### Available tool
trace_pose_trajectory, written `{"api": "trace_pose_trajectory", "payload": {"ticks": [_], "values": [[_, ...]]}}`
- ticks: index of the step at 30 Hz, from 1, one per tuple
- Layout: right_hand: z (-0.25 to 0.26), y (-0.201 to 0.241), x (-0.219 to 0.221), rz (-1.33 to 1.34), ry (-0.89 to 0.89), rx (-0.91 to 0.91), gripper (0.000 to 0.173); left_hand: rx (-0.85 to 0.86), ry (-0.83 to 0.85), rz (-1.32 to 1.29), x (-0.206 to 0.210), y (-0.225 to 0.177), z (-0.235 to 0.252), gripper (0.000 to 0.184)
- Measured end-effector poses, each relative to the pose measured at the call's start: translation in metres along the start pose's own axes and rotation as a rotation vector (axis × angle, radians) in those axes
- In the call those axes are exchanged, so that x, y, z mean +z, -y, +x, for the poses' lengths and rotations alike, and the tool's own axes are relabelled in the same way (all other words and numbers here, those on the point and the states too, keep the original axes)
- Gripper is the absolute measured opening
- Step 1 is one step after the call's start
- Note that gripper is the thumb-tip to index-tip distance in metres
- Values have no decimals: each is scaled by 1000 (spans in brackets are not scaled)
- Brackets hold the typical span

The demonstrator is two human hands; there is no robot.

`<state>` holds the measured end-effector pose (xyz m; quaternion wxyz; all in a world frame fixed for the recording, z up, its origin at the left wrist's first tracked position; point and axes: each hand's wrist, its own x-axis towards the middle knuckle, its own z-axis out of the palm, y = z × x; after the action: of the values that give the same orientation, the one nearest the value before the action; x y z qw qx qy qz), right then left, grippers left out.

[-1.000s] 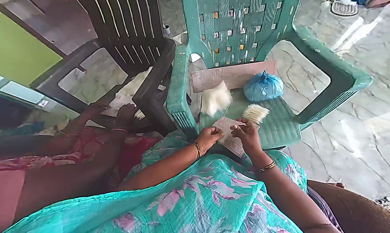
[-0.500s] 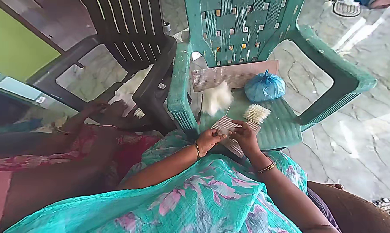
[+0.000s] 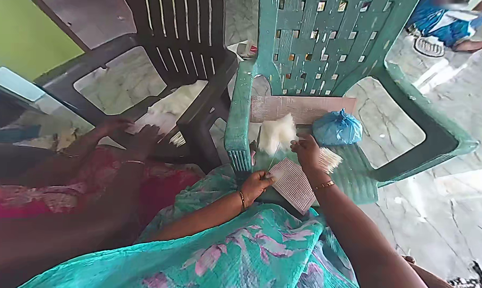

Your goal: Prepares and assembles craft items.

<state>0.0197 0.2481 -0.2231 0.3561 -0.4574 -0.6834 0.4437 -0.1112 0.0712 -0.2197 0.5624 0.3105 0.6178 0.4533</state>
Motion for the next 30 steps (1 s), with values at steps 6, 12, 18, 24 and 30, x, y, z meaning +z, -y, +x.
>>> {"api": "trace_pose_trajectory", "payload": {"ticks": [6, 12, 18, 24, 30], "values": [[20, -8, -8, -456, 112, -72, 42, -21, 36, 14, -7, 1, -4, 15], [-16, -1, -23, -314, -48, -29, 26, 35, -49, 2, -3, 2, 1, 28], [-90, 3, -18, 189, 288, 137, 30, 42, -89, 70, 5, -1, -3, 25], [-104, 5, -16, 308, 328, 179, 40, 106, -48, 96, 13, -3, -9, 23], [-104, 5, -27, 374, 201, 173, 35, 120, -62, 136, 11, -5, -14, 21]]}}
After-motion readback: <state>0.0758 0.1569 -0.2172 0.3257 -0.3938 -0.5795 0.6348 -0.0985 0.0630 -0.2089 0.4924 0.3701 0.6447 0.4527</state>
